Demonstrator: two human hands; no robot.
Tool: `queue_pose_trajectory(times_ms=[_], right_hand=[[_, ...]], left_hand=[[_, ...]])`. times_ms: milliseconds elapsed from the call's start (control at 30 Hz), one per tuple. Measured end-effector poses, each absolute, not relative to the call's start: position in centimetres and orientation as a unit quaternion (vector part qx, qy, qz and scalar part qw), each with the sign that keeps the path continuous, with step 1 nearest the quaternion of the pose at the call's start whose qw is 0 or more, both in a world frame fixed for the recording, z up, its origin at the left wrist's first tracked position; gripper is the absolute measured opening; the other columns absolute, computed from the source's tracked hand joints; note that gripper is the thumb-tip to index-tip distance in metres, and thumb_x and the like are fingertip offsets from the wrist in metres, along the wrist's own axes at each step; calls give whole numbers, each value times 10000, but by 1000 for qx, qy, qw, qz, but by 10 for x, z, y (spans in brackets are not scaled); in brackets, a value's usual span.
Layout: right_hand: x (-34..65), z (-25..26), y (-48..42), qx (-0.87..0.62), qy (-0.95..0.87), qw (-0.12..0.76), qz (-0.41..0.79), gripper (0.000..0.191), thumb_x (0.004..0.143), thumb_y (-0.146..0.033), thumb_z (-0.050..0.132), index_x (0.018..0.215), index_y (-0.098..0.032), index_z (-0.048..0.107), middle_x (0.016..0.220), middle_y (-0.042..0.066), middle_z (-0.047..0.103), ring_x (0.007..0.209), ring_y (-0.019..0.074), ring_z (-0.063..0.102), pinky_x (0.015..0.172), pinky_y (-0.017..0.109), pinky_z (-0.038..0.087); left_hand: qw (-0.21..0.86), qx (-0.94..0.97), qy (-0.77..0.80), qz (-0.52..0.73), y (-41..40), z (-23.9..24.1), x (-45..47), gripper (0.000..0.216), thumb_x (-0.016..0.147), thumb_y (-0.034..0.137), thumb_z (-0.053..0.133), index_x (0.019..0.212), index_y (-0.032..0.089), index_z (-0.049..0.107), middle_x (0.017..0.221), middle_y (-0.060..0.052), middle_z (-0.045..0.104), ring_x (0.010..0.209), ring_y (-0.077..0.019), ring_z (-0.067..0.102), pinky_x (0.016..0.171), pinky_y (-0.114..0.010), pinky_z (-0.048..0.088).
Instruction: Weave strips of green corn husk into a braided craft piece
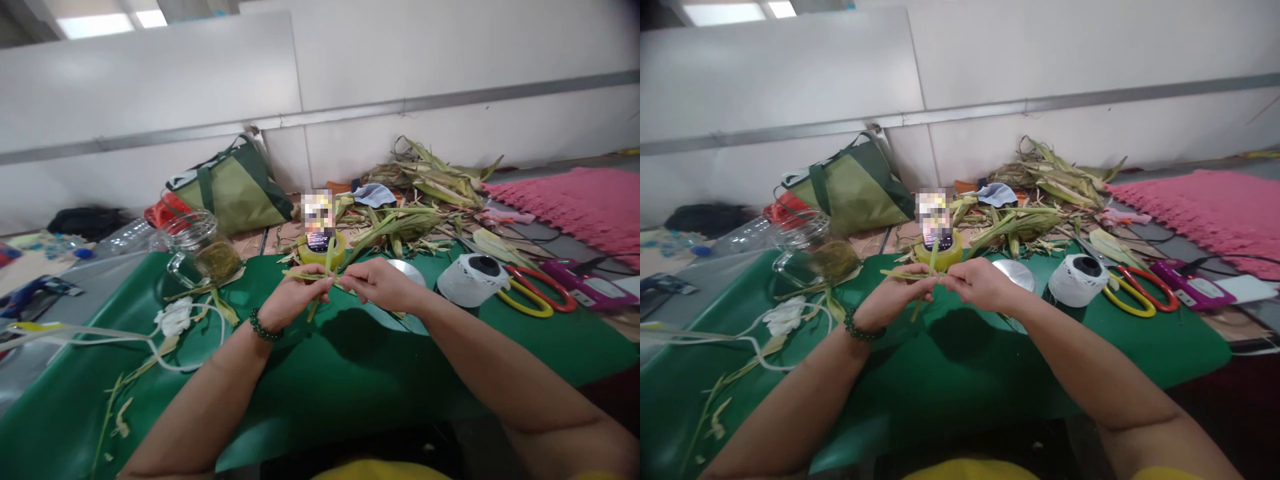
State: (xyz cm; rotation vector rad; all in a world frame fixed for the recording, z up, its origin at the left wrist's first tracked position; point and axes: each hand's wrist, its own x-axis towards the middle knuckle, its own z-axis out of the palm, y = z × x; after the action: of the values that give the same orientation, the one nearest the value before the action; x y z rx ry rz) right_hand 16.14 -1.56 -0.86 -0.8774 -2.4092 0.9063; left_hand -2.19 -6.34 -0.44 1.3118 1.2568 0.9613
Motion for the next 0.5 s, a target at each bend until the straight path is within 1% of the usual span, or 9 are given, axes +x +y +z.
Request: queue_pose_trajectory(times_ms=[100,233,400,500], right_hand=[[164,-6,-17,-289,-888,222,280,338,875,-318,463,591,-151,540,470,-26,495,465,75,416,499,208,284],[166,-2,-17,-278,-889,220,290,325,878,-313,458,610,-154,549,463,-32,494,461,77,422,506,203,293],[161,-6,-16,-315,-866,217,322,314,886,-306,449,644,-154,579,505,-11,573,485,88,491,526,196,342],[158,-7,-19,-319,-868,212,317,312,887,-308,449,646,-158,580,521,-7,594,492,91,506,534,196,354]], left_hand=[[520,543,527,396,-63,-3,-24,240,673,354,700,734,135,624,629,30,550,503,-66,503,566,-230,489],[534,535,516,402,-63,0,-27,266,643,361,729,721,129,624,642,36,532,499,-51,486,561,-225,497],[543,499,506,448,-63,-3,-22,343,632,423,736,790,162,580,583,69,493,502,-62,484,551,-232,511],[507,504,527,459,-62,-5,-20,355,621,453,735,715,158,563,543,70,479,493,-67,481,525,-218,499]])
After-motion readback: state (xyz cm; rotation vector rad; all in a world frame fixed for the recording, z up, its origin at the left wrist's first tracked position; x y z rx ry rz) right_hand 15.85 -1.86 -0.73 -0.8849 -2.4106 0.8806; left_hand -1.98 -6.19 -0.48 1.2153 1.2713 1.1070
